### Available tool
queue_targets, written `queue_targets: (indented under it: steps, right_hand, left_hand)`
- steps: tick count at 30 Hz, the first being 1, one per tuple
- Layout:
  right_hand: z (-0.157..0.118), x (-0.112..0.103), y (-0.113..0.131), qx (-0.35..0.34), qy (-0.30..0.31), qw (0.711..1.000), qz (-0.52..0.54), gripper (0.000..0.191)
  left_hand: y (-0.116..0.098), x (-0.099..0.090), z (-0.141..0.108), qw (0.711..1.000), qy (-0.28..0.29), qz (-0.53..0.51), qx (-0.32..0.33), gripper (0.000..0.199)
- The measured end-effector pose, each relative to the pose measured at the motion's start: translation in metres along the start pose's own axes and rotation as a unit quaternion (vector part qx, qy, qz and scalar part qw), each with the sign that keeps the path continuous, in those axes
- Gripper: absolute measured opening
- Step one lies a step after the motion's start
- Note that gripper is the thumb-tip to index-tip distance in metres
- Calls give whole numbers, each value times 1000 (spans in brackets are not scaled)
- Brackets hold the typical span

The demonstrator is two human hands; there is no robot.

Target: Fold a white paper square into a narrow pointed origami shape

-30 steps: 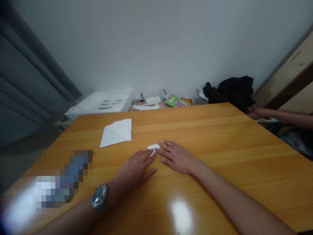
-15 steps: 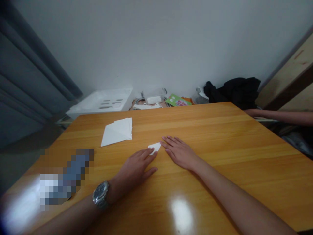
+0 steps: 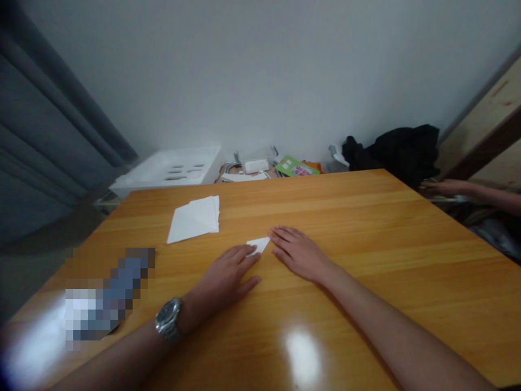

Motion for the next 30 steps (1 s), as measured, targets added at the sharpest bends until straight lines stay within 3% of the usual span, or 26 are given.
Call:
queue_targets:
  steps: [9, 13, 24, 30]
  right_hand:
    - [-3, -9, 10, -21, -4, 1000, 19, 42]
    - [-3, -13, 13, -27, -14, 998, 46, 42]
    - [-6, -15, 34, -93, -7, 991, 92, 40]
    - [-6, -22, 49, -125, 2, 984, 123, 39]
  left_hand:
    - [1, 0, 2, 1000, -2, -16, 13, 43]
    - [4, 2, 1, 1000, -5, -7, 6, 53]
    - [12, -2, 1, 998, -30, 34, -40, 53]
    - [14, -1, 1, 999, -28, 7, -39, 49]
Point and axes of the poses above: each hand's wrist, its own z-axis towards the middle knuckle, its own x-axis out of the palm, y = z × x, the point moved 10 cm from there along z, towards the middle knuckle, and after that the axes turned 3 degrees about -y, right-handed, at the moved point
